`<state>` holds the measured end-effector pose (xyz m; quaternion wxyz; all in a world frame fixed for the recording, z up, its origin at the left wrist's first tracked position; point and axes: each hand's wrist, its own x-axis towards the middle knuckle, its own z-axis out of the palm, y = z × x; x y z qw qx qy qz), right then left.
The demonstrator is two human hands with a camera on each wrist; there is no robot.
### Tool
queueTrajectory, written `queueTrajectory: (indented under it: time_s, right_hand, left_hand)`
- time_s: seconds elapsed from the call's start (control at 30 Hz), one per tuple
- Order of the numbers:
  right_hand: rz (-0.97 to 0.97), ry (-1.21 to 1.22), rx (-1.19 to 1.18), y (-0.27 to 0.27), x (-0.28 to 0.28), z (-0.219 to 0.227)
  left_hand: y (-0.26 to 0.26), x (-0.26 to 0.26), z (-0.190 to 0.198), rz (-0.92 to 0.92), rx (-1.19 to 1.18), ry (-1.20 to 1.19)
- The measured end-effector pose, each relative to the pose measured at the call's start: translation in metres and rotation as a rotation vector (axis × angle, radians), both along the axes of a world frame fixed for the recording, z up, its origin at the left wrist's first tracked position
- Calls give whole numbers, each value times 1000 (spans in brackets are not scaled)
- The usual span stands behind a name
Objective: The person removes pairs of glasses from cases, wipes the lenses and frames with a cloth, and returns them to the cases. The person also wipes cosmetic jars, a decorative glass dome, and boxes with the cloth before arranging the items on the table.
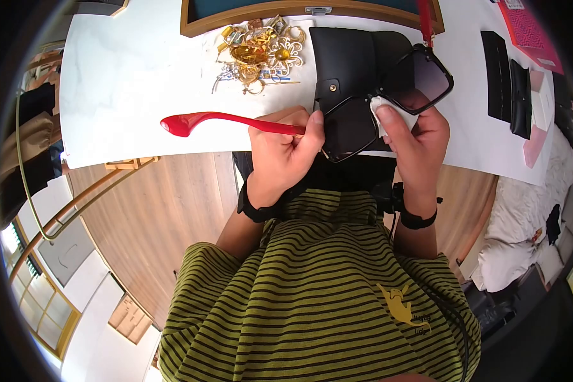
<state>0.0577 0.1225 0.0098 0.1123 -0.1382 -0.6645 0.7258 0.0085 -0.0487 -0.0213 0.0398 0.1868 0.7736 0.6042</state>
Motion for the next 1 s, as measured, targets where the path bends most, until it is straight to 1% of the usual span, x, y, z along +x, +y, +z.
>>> queueTrajectory:
  time_s: [0.07, 0.1, 0.17, 0.2, 0.27, 0.4, 0.47, 0.6, 0.7, 0.77, 0.93, 1.0]
  right_hand:
    - [-53, 47, 94, -2, -3, 0]
    - [-53, 47, 94, -2, -4, 0]
    - [-110, 76, 254, -3, -5, 1]
    - [-110, 77, 254, -3, -5, -1]
    - [-179, 139, 422, -2, -3, -7]
    - [-238, 133, 349, -1, 2, 0]
    - [-269, 121, 245, 3, 3, 0]
    - [-273, 130, 238, 8, 3, 1]
    - [-266, 136, 187, 10, 2, -1]
    - [-263, 139, 81, 11, 2, -2]
    - [-240, 142, 65, 15, 3, -2]
    - [-234, 135, 41, 17, 4, 0]
  left_hand:
    - [0, 0, 0, -14, -17, -5]
    - [0, 0, 0, -18, -14, -7]
    - [0, 0, 0, -20, -12, -9]
    - [0, 0, 1, -22, -16, -18]
    - [0, -1, 1, -23, -20, -27]
    - [0, -2, 2, 3, -27, -36]
    - [0, -3, 2, 19, -31, -47]
    - [-1, -3, 0, 24, -4, -55]
    - [-1, -3, 0, 16, 0, -62]
    - [-1, -4, -1, 8, 2, -56]
    - [-2, -4, -2, -19, -51, -49]
    - [-1, -5, -1, -36, -26, -47]
